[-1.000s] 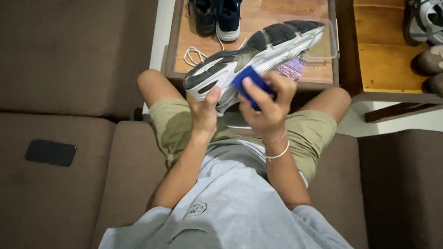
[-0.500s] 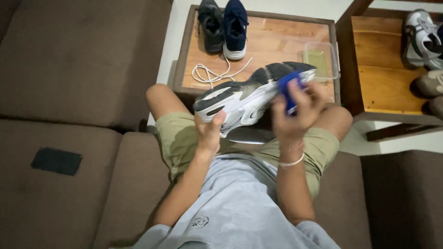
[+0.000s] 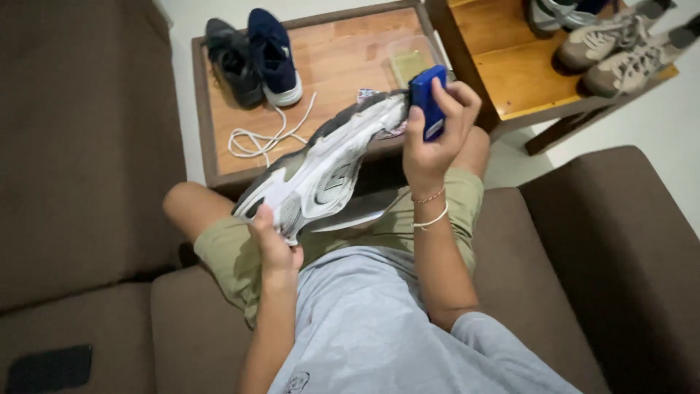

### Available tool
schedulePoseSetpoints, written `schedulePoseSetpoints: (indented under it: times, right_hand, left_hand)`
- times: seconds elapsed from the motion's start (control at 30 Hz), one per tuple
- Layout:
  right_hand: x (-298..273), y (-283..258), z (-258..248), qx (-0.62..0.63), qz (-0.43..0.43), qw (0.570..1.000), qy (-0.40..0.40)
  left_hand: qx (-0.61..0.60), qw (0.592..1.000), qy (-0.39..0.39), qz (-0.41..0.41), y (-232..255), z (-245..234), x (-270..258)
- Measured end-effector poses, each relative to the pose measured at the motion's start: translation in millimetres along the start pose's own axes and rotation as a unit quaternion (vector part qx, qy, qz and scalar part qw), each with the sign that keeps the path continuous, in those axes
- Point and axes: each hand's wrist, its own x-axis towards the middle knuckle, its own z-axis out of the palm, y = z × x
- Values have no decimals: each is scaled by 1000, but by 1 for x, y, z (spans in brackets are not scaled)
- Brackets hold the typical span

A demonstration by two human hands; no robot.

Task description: Cleaning a white and grey sneaker with a blue scrubbing brush while sitting on a couch.

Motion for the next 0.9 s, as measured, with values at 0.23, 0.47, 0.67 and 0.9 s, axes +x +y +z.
schedulePoseSetpoints:
  times: [0.23,0.47,0.67,0.9]
  right_hand:
    - [-34,-25,8,96,6,994,-58]
    - [-19,-43,9,67,5,998,-10]
    - [-32,-47,12,5,-27,999,-38]
    - [-50,-76,20,54,25,991,-120]
  left_hand:
    - [-48,988,-143,-41,21,24,-8]
    - [-14,992,-124,-7,6,22,-9]
    - [-4,993,-116,-29,4,12,-9]
    - [51,996,-67,24,-2,16,-6]
